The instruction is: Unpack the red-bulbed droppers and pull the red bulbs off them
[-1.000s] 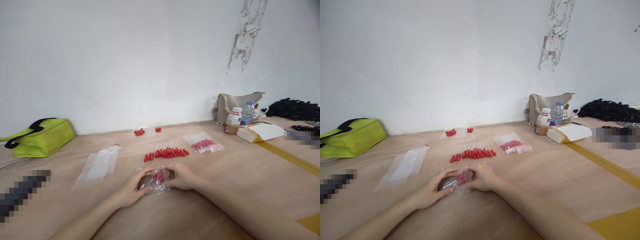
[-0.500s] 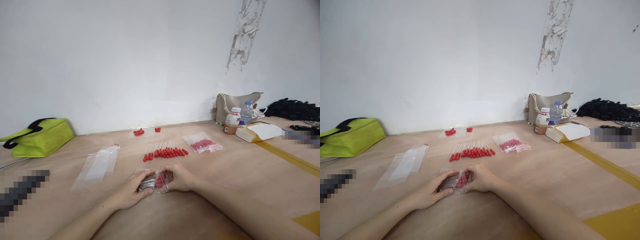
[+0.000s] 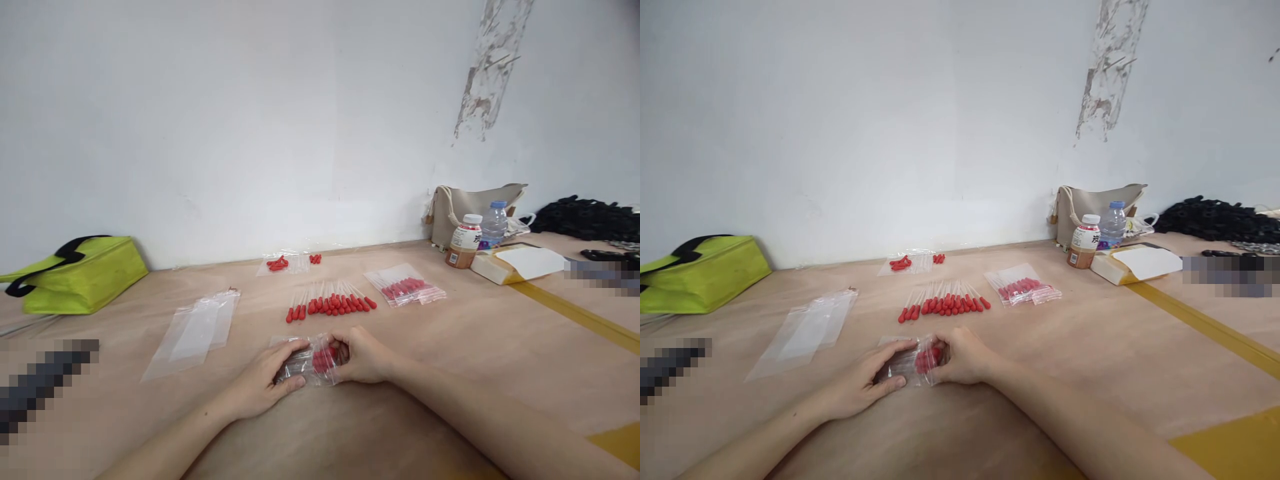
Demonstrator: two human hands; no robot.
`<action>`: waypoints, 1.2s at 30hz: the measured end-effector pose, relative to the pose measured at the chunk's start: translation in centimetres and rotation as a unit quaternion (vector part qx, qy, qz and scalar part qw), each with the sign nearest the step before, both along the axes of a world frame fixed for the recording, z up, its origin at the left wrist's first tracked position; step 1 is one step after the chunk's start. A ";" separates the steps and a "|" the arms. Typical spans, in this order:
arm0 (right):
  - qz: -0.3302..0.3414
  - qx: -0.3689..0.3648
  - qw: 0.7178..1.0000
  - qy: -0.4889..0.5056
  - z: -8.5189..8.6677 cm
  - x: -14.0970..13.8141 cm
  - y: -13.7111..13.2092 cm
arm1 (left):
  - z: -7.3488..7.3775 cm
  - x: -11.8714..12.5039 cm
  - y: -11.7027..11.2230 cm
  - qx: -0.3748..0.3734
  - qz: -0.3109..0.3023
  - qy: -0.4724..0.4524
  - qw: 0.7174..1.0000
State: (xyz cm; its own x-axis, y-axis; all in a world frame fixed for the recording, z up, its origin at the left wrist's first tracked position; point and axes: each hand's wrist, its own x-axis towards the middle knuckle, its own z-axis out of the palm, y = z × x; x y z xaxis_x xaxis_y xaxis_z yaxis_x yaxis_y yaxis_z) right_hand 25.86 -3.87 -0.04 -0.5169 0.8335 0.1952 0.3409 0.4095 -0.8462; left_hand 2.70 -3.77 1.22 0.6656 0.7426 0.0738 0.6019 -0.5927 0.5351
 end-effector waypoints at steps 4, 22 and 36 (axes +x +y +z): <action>-0.012 -0.095 0.994 0.058 -0.5 0.0 0.5 | 0.0 0.0 0.0 0.001 0.011 0.004 1.000; -0.063 -0.282 0.948 0.133 3.6 5.8 2.8 | 0.0 -0.2 -0.2 0.010 0.009 0.006 1.000; -0.162 0.364 0.912 0.096 3.3 0.5 0.6 | 4.0 4.8 1.7 -0.390 0.188 -0.375 0.819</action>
